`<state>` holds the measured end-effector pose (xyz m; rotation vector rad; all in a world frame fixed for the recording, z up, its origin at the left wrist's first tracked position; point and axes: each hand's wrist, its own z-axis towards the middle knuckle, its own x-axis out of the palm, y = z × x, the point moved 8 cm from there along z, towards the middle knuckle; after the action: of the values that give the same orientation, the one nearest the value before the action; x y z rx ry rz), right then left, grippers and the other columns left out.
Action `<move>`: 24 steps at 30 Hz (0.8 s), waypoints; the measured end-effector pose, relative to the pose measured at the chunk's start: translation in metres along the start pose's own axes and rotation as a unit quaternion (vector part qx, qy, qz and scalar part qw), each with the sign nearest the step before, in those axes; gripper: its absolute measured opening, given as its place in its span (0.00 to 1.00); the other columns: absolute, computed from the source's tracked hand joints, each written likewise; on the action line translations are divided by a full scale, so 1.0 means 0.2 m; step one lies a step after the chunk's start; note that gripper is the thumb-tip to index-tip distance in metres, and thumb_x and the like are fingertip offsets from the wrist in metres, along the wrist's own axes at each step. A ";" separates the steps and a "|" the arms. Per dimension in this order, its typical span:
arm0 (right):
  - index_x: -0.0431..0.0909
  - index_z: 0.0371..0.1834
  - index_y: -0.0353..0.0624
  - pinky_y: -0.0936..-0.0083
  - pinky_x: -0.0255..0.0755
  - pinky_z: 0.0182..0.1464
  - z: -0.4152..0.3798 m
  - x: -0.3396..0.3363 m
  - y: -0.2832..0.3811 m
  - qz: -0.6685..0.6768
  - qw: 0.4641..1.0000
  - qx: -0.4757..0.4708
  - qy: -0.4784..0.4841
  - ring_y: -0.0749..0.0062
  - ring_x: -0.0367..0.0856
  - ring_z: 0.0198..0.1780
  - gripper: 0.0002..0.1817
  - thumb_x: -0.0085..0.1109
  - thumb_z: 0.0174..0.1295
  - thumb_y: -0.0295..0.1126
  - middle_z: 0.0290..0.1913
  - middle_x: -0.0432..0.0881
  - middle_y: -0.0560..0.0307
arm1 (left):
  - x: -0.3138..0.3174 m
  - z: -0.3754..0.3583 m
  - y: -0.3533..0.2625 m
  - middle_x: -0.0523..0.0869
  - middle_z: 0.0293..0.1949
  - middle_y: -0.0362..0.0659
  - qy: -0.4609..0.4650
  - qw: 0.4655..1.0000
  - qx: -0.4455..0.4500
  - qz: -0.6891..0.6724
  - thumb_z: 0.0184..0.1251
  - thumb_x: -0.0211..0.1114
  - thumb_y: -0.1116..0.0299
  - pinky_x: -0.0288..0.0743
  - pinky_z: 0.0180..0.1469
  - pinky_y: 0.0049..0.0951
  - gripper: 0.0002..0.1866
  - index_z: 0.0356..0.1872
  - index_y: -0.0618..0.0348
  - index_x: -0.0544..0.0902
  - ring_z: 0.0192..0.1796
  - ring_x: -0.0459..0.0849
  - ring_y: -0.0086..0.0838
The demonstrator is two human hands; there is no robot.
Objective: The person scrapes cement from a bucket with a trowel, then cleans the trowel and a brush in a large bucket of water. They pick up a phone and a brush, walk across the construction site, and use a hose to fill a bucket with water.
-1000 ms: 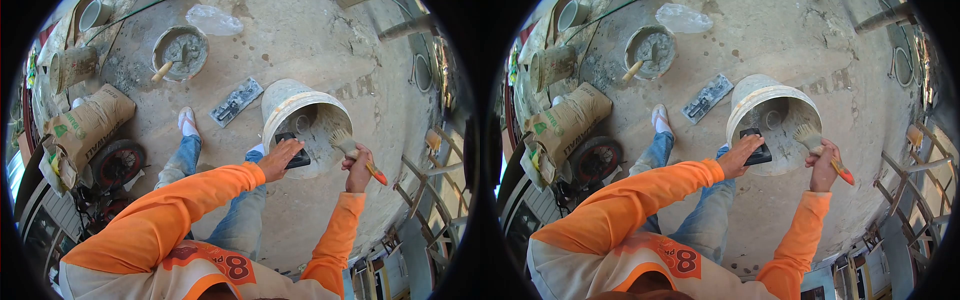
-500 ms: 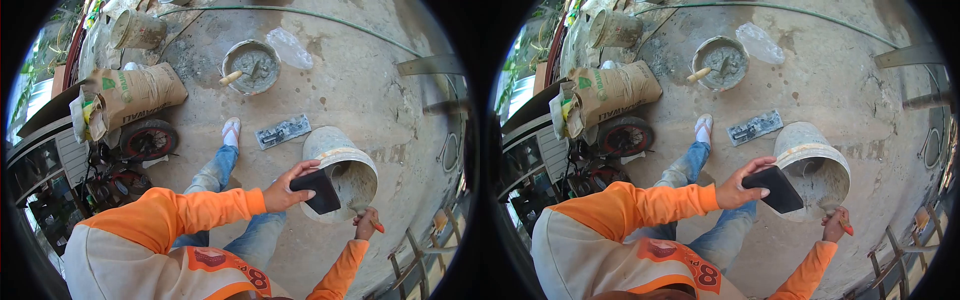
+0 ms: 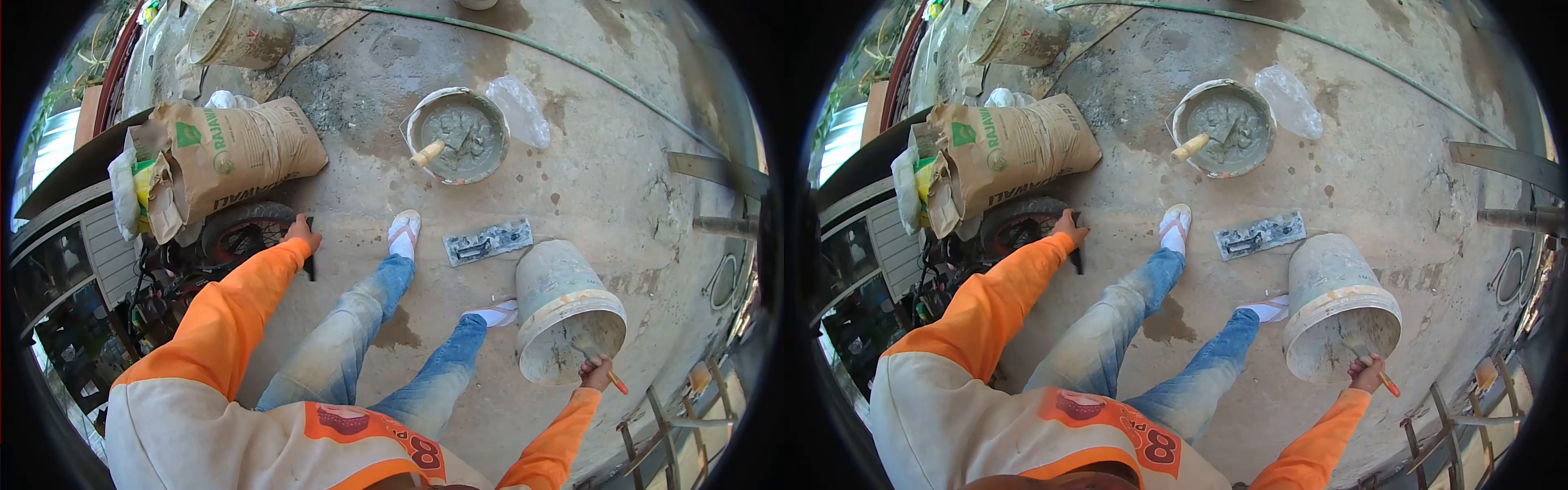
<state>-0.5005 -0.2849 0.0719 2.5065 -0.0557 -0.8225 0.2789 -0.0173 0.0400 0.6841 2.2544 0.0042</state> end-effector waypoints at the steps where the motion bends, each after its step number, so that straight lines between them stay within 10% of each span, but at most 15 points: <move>1: 0.68 0.37 0.46 0.80 0.63 0.14 -0.03 -0.01 -0.02 0.002 1.000 -0.003 -0.011 0.76 0.69 0.14 0.12 0.43 0.60 0.42 0.18 0.72 0.57 | -0.12 -0.04 -0.07 0.75 0.53 0.52 -0.044 0.990 0.012 0.130 0.50 0.65 0.64 0.66 0.58 0.41 0.39 0.65 0.54 0.58 0.55 0.74 0.47; 5: 0.67 0.40 0.46 0.80 0.63 0.16 -0.03 -0.03 -0.10 -0.145 0.984 -0.100 -0.034 0.74 0.70 0.17 0.12 0.42 0.62 0.41 0.23 0.73 0.56 | -0.13 0.10 0.00 0.75 0.54 0.58 0.027 0.995 -0.042 -0.081 0.46 0.64 0.60 0.64 0.60 0.39 0.44 0.66 0.56 0.54 0.57 0.73 0.50; 9: 0.67 0.44 0.47 0.80 0.63 0.22 -0.42 0.02 0.10 -0.130 0.970 -0.165 -0.125 0.74 0.73 0.26 0.13 0.42 0.63 0.41 0.32 0.75 0.58 | -0.19 0.07 -0.27 0.79 0.48 0.55 0.005 0.970 0.184 -0.158 0.47 0.65 0.60 0.67 0.58 0.35 0.41 0.64 0.58 0.58 0.52 0.78 0.45; 15: 0.60 0.63 0.44 0.75 0.72 0.37 -1.35 0.47 0.40 -0.068 0.962 -0.264 -0.007 0.65 0.74 0.46 0.23 0.39 0.65 0.39 0.52 0.70 0.51 | -0.37 -0.57 -0.85 0.81 0.40 0.43 0.506 0.554 0.186 -0.633 0.52 0.68 0.64 0.74 0.50 0.32 0.29 0.56 0.59 0.69 0.43 0.81 0.30; 19: 0.59 0.63 0.40 0.74 0.74 0.39 -1.86 0.90 0.49 -0.028 0.945 -0.286 0.156 0.65 0.74 0.46 0.24 0.42 0.64 0.34 0.53 0.68 0.48 | -0.36 -0.91 -0.89 0.81 0.45 0.51 0.604 0.374 0.010 -0.704 0.54 0.65 0.62 0.76 0.49 0.36 0.26 0.53 0.62 0.71 0.44 0.82 0.35; 24: 0.64 0.53 0.36 0.77 0.72 0.39 -2.17 1.22 0.37 -0.032 0.904 -0.313 0.289 0.70 0.74 0.41 0.19 0.53 0.61 0.32 0.45 0.71 0.52 | -0.48 -1.16 -0.74 0.80 0.46 0.57 0.609 0.279 0.036 -0.741 0.57 0.61 0.60 0.76 0.50 0.37 0.26 0.55 0.64 0.70 0.46 0.82 0.40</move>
<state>-0.0473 -0.2026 0.2740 2.0286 0.4276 -0.0514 0.1049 -0.1429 0.2382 -2.5623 3.0653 -0.6864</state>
